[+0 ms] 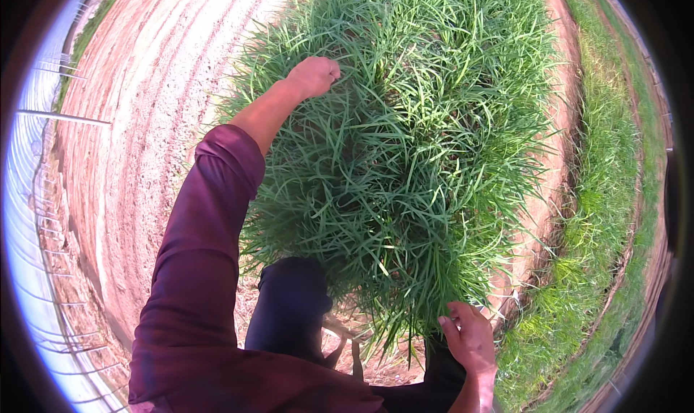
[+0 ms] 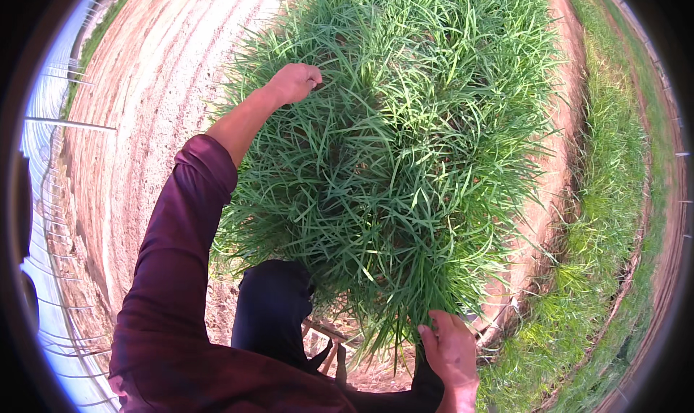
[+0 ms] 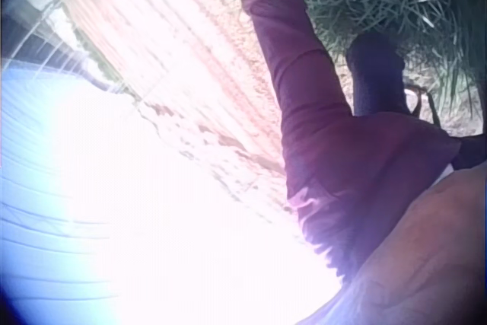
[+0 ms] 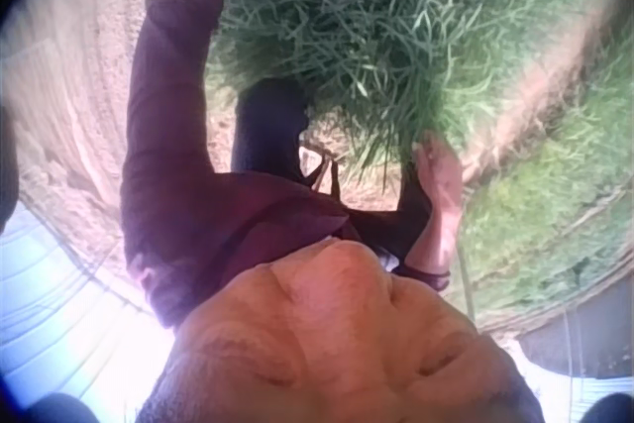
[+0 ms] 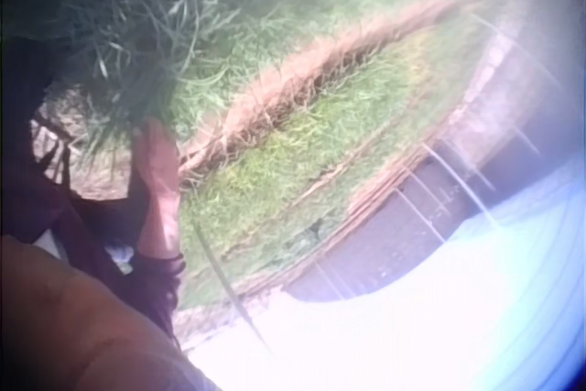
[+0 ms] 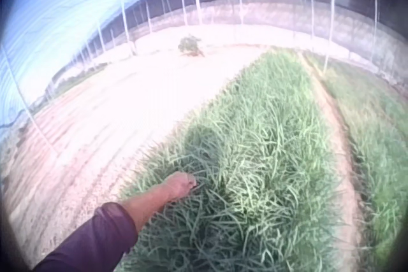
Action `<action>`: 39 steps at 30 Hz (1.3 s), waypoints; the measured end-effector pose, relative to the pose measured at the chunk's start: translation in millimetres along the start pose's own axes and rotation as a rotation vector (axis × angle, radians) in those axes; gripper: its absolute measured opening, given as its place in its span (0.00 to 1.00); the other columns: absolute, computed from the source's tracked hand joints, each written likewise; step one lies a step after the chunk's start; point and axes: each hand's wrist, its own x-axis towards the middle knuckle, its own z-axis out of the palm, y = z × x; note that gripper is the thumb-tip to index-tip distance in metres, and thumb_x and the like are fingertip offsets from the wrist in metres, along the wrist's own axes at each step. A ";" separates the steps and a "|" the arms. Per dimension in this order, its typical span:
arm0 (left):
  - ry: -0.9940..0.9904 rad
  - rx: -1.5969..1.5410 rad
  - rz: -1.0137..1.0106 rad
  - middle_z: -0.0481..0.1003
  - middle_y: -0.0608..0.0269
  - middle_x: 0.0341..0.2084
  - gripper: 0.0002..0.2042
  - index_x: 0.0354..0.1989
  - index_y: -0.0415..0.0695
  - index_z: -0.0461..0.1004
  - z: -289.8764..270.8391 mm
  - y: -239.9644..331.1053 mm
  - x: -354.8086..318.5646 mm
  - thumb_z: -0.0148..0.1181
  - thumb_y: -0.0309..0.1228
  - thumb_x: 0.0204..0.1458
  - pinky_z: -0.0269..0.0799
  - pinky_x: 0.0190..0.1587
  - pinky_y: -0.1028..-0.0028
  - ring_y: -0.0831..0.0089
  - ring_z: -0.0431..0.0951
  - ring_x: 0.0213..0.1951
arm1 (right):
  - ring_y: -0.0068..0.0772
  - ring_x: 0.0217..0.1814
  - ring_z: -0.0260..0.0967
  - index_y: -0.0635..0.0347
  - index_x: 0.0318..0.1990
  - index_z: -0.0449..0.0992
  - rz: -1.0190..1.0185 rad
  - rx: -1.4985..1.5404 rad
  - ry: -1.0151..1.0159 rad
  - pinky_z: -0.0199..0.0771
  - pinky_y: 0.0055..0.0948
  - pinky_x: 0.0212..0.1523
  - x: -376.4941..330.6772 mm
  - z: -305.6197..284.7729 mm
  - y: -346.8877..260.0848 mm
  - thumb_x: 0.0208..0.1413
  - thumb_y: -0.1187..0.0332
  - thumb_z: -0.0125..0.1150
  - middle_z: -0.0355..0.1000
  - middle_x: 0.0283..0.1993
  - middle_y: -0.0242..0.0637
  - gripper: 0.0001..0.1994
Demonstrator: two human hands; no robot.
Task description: The person pulls green onion plants from the soil by hand, gathers them into a bundle, and then uses a long curved blade to cut the roots. The harvested onions are held in a bundle while the person moves along the row.
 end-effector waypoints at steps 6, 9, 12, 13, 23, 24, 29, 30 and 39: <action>-0.052 0.036 -0.028 0.82 0.53 0.44 0.15 0.48 0.49 0.82 12.4 -37.2 1.0 0.59 0.23 0.51 0.76 0.53 0.59 0.52 0.81 0.50 | 0.52 0.35 0.79 0.60 0.49 0.78 -0.006 0.011 0.004 0.79 0.44 0.35 -1.5 -4.7 -2.9 0.56 0.67 0.70 0.78 0.38 0.49 0.15; -0.038 0.023 -0.044 0.82 0.52 0.43 0.15 0.47 0.49 0.82 17.7 -35.6 -3.2 0.59 0.24 0.51 0.76 0.52 0.59 0.52 0.81 0.49 | 0.53 0.36 0.79 0.61 0.49 0.78 -0.003 0.019 0.006 0.79 0.44 0.35 -1.7 -5.4 -4.2 0.56 0.68 0.71 0.78 0.38 0.49 0.15; -0.034 0.039 -0.061 0.82 0.52 0.42 0.13 0.45 0.48 0.82 17.4 -31.9 -5.0 0.59 0.25 0.51 0.76 0.51 0.58 0.51 0.81 0.48 | 0.53 0.36 0.79 0.61 0.49 0.78 -0.011 0.020 0.011 0.79 0.44 0.35 -1.1 -5.6 -4.4 0.56 0.68 0.71 0.77 0.38 0.49 0.15; -0.042 0.048 -0.064 0.82 0.52 0.42 0.11 0.43 0.48 0.81 16.1 -29.5 -5.4 0.59 0.25 0.52 0.76 0.51 0.57 0.51 0.81 0.48 | 0.53 0.36 0.79 0.61 0.49 0.78 -0.014 0.019 0.013 0.79 0.44 0.35 -1.2 -5.6 -4.2 0.56 0.68 0.71 0.77 0.37 0.49 0.15; 0.115 0.079 -0.038 0.78 0.52 0.27 0.02 0.32 0.43 0.75 28.6 -39.8 -10.9 0.59 0.26 0.51 0.77 0.38 0.61 0.56 0.81 0.33 | 0.53 0.34 0.78 0.61 0.49 0.78 -0.001 0.012 -0.013 0.77 0.44 0.34 -0.6 -5.0 -6.0 0.56 0.67 0.70 0.77 0.38 0.50 0.15; 0.074 -0.058 -0.094 0.78 0.54 0.27 0.02 0.33 0.43 0.75 29.0 -38.4 -11.9 0.59 0.25 0.52 0.76 0.35 0.63 0.60 0.80 0.31 | 0.53 0.34 0.78 0.61 0.49 0.78 0.001 0.015 -0.014 0.77 0.44 0.34 -0.7 -4.8 -6.2 0.56 0.67 0.70 0.77 0.38 0.50 0.15; 0.036 -0.589 -0.355 0.75 0.66 0.25 0.02 0.35 0.46 0.77 21.2 -11.5 -32.4 0.63 0.28 0.56 0.73 0.25 0.73 0.77 0.76 0.23 | 0.55 0.35 0.77 0.62 0.49 0.78 -0.005 -0.001 -0.010 0.77 0.45 0.35 -3.0 -1.8 -1.6 0.55 0.67 0.70 0.78 0.38 0.50 0.16; 0.086 -0.652 -0.376 0.75 0.67 0.25 0.03 0.35 0.46 0.77 14.9 -6.8 -41.7 0.64 0.29 0.56 0.73 0.25 0.74 0.78 0.75 0.23 | 0.55 0.35 0.77 0.62 0.49 0.78 0.002 -0.003 -0.015 0.77 0.45 0.36 -3.6 -1.7 -1.8 0.55 0.67 0.70 0.78 0.38 0.50 0.16; 0.399 0.202 -0.600 0.83 0.48 0.37 0.16 0.38 0.43 0.80 -109.8 -166.9 -131.0 0.69 0.43 0.53 0.76 0.50 0.57 0.51 0.83 0.42 | 0.57 0.38 0.76 0.61 0.48 0.78 -0.035 -0.040 -0.023 0.77 0.48 0.38 -10.6 -7.6 -8.6 0.55 0.66 0.70 0.77 0.37 0.49 0.16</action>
